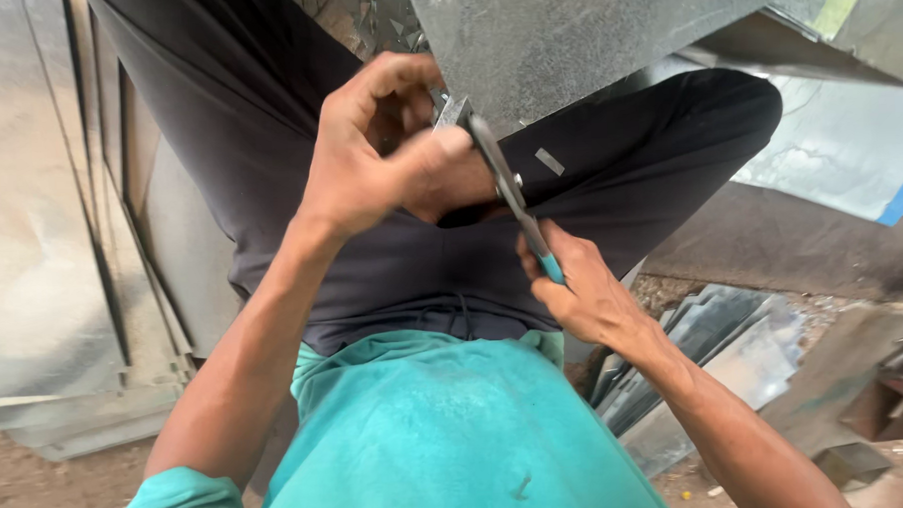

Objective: The person sits cross-legged on the ground and uses tin snips to cut small rectangular pieces from a large metal sheet. The person repeatedly positions the snips, cuts, and removes the small cut pieces, which accumulate on the ground.

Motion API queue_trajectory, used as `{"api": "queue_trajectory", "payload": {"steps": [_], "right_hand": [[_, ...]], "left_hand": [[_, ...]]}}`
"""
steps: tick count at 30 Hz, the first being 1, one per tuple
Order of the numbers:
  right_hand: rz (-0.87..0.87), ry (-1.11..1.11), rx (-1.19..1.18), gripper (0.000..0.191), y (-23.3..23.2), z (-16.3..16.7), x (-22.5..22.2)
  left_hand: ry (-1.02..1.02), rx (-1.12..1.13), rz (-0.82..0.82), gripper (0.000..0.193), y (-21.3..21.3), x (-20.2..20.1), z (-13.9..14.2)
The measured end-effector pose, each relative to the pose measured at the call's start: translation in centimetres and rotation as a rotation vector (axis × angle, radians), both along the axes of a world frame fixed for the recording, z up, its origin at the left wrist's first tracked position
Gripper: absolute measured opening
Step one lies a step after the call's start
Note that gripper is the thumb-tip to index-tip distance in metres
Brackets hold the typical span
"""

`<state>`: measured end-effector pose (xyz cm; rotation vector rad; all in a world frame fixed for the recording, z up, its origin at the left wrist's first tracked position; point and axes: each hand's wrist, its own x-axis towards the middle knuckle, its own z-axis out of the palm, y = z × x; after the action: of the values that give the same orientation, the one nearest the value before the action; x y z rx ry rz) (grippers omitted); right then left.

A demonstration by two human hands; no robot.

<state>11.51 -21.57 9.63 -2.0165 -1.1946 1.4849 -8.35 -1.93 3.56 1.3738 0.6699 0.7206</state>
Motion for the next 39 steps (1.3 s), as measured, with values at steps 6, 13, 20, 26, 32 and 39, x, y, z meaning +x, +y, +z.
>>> {"api": "queue_trajectory", "payload": {"steps": [6,13,20,26,32,39], "right_hand": [[-0.244,0.026,-0.171,0.019,-6.8,-2.6,0.2],[-0.749,0.292,-0.037,0.019,-11.4,-4.1,-0.7],[-0.925,0.489,0.033,0.059,-11.3,-3.3,0.8],[-1.032,0.377,0.078,0.058,-11.2,-2.5,0.7],[-0.996,0.289,0.082,0.059,-11.9,-1.9,0.8],[-1.037,0.242,0.053,0.05,-11.2,-1.6,0.4]], "left_hand": [[0.169,0.382,-0.228,0.022,3.7,0.1,0.7],[0.058,-0.369,-0.428,0.021,4.6,4.7,1.4],[-0.063,-0.648,-0.359,0.024,-10.3,18.6,-0.2],[0.017,-0.635,-0.379,0.031,-14.1,21.0,-1.1],[0.068,-0.619,-0.41,0.032,-14.4,20.9,-1.7],[0.003,-0.599,-0.392,0.028,-14.4,21.1,-1.8]]}}
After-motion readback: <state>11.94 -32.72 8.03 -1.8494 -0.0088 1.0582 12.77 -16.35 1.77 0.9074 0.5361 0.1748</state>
